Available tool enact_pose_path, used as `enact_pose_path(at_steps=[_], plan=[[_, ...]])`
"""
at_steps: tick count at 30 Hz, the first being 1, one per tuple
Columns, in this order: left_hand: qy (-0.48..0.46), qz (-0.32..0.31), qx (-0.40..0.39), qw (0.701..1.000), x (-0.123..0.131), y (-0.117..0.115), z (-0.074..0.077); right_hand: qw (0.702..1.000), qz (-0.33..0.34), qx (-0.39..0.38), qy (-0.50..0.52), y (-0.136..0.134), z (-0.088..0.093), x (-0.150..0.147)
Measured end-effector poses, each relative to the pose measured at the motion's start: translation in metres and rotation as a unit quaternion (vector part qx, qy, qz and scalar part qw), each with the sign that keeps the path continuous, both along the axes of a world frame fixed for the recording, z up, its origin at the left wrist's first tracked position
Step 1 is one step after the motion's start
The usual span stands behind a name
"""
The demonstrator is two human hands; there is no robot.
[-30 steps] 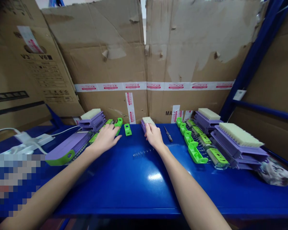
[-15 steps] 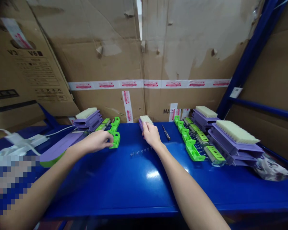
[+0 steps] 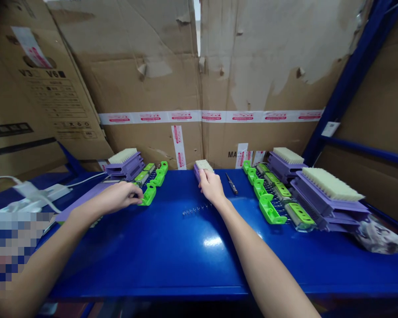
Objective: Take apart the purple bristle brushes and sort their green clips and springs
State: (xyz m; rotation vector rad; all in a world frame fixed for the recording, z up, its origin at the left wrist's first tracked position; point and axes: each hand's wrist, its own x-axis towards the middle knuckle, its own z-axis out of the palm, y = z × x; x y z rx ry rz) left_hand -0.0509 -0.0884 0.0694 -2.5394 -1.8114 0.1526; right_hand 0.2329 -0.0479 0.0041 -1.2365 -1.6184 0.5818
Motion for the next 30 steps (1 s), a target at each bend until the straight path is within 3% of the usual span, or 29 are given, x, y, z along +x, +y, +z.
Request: enact_pose_path(at_steps=[17, 21, 25, 30], plan=[[-0.039, -0.04, -0.002, 0.998, -0.001, 0.012, -0.001, 1.0, -0.002, 0.005, -0.01, 0.001, -0.001, 0.001], [-0.073, -0.024, 0.079, 0.994, 0.005, 0.006, 0.006, 1.0, 0.002, 0.007, 0.006, 0.003, -0.003, 0.001], [-0.104, -0.05, 0.142, 0.983, 0.041, -0.012, 0.004, 0.998, 0.012, -0.016, 0.057, 0.004, -0.002, 0.001], [-0.028, -0.17, 0.061, 0.983, 0.103, -0.031, -0.027, 0.984, 0.032, -0.051, 0.169, 0.001, 0.008, 0.001]])
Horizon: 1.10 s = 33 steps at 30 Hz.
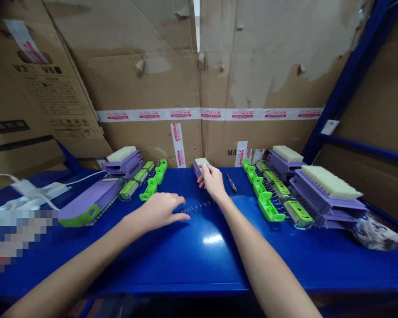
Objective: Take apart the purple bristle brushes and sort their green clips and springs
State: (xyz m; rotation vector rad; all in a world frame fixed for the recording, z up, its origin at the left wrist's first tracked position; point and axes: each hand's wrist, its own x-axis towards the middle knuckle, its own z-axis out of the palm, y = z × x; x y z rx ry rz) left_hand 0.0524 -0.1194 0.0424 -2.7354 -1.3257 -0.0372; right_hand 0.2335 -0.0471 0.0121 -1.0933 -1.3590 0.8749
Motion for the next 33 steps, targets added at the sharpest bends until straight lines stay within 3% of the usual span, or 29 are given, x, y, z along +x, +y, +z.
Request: enact_pose_path(at_steps=[3, 7, 11, 14, 17, 21, 33], plan=[[0.028, -0.022, -0.02, 0.999, 0.009, -0.007, -0.01, 0.999, -0.005, -0.003, 0.036, 0.001, 0.004, 0.004], [-0.028, -0.01, 0.012, 0.999, -0.021, -0.026, 0.001, 0.999, -0.035, 0.007, 0.032, 0.006, 0.001, 0.012], [-0.113, 0.108, 0.08, 0.985, -0.068, -0.047, 0.017, 0.999, -0.045, 0.014, 0.012, 0.009, -0.005, 0.015], [-0.093, 0.209, 0.089, 0.969, -0.097, -0.051, 0.019, 0.999, -0.035, 0.022, -0.003, 0.009, -0.008, 0.014], [-0.05, 0.272, 0.077, 0.958, -0.113, -0.046, 0.014, 0.999, -0.031, 0.03, -0.022, 0.009, -0.009, 0.012], [-0.012, 0.315, 0.048, 0.948, -0.119, -0.041, 0.005, 0.998, -0.036, 0.03, -0.046, 0.011, -0.011, 0.012], [0.033, 0.316, 0.036, 0.947, -0.113, -0.023, -0.001, 0.996, -0.04, 0.023, -0.077, 0.01, -0.013, 0.011]])
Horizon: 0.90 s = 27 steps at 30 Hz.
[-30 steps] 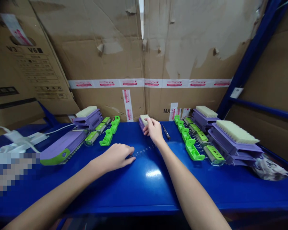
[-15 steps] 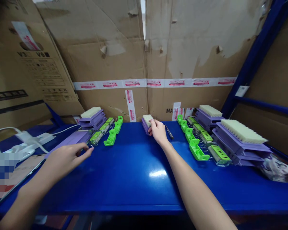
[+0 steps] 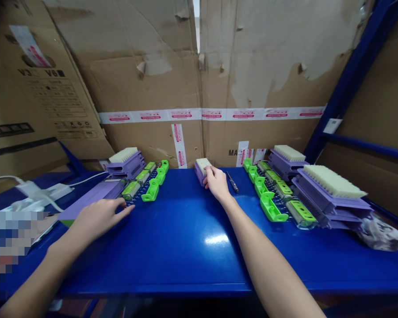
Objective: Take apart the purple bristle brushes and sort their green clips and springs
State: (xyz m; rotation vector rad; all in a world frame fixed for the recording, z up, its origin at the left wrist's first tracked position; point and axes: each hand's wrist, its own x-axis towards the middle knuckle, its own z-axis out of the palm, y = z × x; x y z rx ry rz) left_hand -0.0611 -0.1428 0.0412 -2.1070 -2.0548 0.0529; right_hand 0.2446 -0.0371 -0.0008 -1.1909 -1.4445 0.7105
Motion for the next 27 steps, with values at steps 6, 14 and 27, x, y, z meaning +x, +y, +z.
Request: enact_pose_path(at_steps=[6, 14, 27], plan=[[0.008, 0.003, 0.09, 0.996, -0.004, 0.0, 0.007, 1.0, 0.001, 0.0, 0.002, 0.0, 0.0, 0.001], [0.011, 0.098, 0.155, 0.983, -0.037, 0.002, 0.025, 1.0, -0.003, 0.009, 0.004, 0.0, 0.0, 0.0], [-0.052, 0.156, 0.043, 0.985, -0.056, 0.006, 0.013, 0.935, -0.216, 0.143, -0.241, -0.009, 0.004, 0.003]])
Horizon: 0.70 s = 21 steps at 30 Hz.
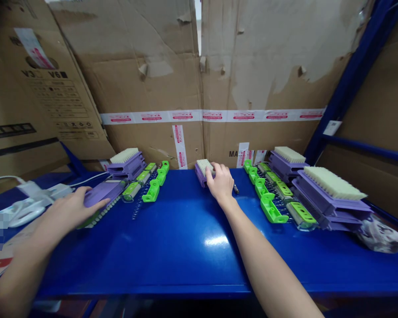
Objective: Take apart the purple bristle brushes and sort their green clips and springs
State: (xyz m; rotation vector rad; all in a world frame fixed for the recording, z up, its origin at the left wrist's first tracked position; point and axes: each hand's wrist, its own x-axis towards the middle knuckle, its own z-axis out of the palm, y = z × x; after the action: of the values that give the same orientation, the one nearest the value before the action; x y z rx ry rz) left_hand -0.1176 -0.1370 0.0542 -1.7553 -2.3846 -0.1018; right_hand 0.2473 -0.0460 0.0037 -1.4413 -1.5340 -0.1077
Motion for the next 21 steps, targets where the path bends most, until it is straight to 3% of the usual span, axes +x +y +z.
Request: enact_pose_path(at_steps=[4, 7, 12, 17, 21], plan=[[-0.008, 0.029, 0.01, 0.999, 0.001, -0.008, 0.007, 0.997, -0.005, -0.017, -0.077, 0.002, -0.007, -0.003], [0.009, 0.061, 0.04, 0.997, 0.006, -0.017, 0.013, 0.99, 0.008, -0.091, -0.104, 0.004, -0.013, -0.005], [-0.002, 0.051, 0.1, 0.994, 0.02, -0.03, 0.027, 0.977, 0.008, -0.199, -0.077, 0.006, -0.017, -0.009], [-0.004, 0.086, 0.142, 0.986, 0.022, -0.037, 0.036, 0.977, 0.019, -0.201, -0.065, 0.008, -0.018, -0.006], [-0.01, 0.079, 0.207, 0.975, 0.027, -0.04, 0.039, 0.986, 0.031, -0.158, -0.039, 0.013, -0.023, -0.002]])
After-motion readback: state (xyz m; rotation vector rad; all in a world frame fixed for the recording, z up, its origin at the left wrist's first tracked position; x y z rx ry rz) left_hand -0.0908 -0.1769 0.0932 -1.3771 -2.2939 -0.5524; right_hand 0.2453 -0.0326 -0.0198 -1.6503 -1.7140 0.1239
